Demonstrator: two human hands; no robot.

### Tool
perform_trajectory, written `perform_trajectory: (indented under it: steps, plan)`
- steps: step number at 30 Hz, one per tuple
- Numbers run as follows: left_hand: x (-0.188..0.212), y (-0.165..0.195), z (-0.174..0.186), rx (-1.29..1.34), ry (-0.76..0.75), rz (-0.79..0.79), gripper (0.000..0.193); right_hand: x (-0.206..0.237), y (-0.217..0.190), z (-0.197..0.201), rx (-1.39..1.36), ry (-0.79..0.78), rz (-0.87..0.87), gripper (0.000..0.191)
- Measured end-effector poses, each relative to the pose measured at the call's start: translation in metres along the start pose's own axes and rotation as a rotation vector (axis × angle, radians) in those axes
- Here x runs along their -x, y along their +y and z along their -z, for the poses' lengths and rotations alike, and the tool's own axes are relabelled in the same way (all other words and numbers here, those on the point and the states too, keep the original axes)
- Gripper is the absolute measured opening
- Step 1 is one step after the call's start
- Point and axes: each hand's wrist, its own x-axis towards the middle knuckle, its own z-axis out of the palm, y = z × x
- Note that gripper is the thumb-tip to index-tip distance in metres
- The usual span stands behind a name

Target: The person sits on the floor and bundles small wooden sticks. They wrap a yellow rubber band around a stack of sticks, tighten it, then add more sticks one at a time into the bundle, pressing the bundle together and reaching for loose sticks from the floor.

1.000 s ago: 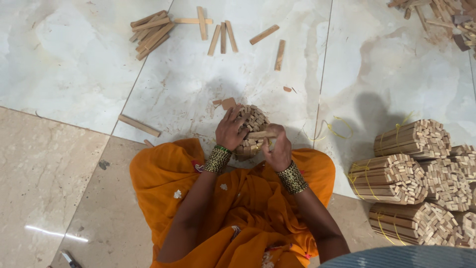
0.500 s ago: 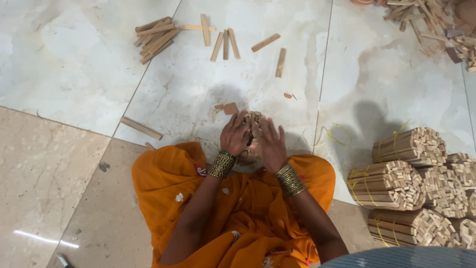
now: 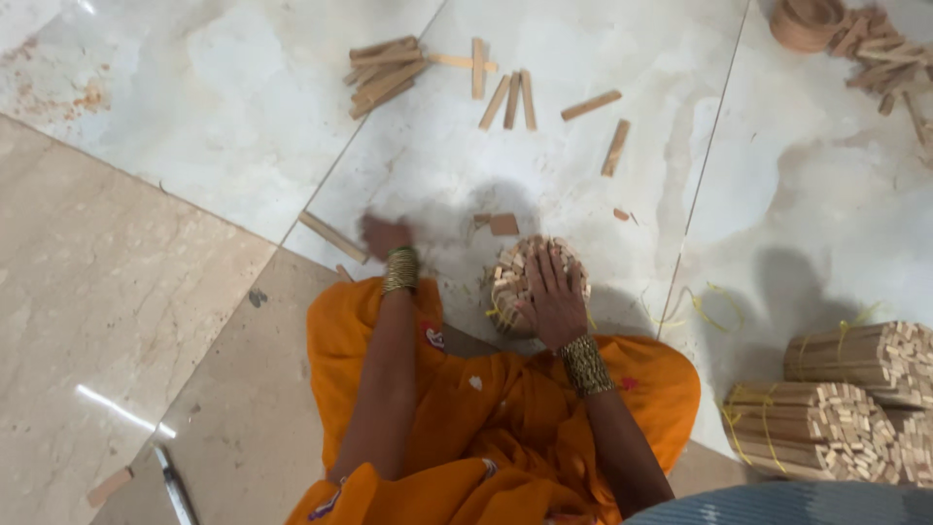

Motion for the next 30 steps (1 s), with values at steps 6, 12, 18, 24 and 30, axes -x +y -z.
perform_trajectory:
  steps: [6, 12, 18, 24, 30]
  plan:
    - [-0.016, -0.012, 0.01, -0.471, -0.042, 0.308, 0.056, -0.011, -0.002, 0.012, 0.064, -0.145, -0.03, 0.091]
    - [-0.017, -0.011, -0.002, -0.406, 0.021, 0.277, 0.057, -0.003, 0.004, 0.022, -0.408, 0.189, -0.039, 0.079]
    - [0.006, -0.023, -0.021, 0.434, -0.333, 0.299, 0.054, 0.017, -0.002, 0.048, -0.796, 0.633, -0.246, 0.042]
    - [0.067, -0.06, -0.044, 1.341, -0.866, 0.524, 0.052, 0.025, -0.006, 0.06, -0.877, 0.663, -0.258, 0.034]
    - [0.102, -0.079, -0.027, 1.571, -1.166, 0.391, 0.05, 0.028, -0.016, 0.049, -1.087, 0.575, -0.124, 0.031]
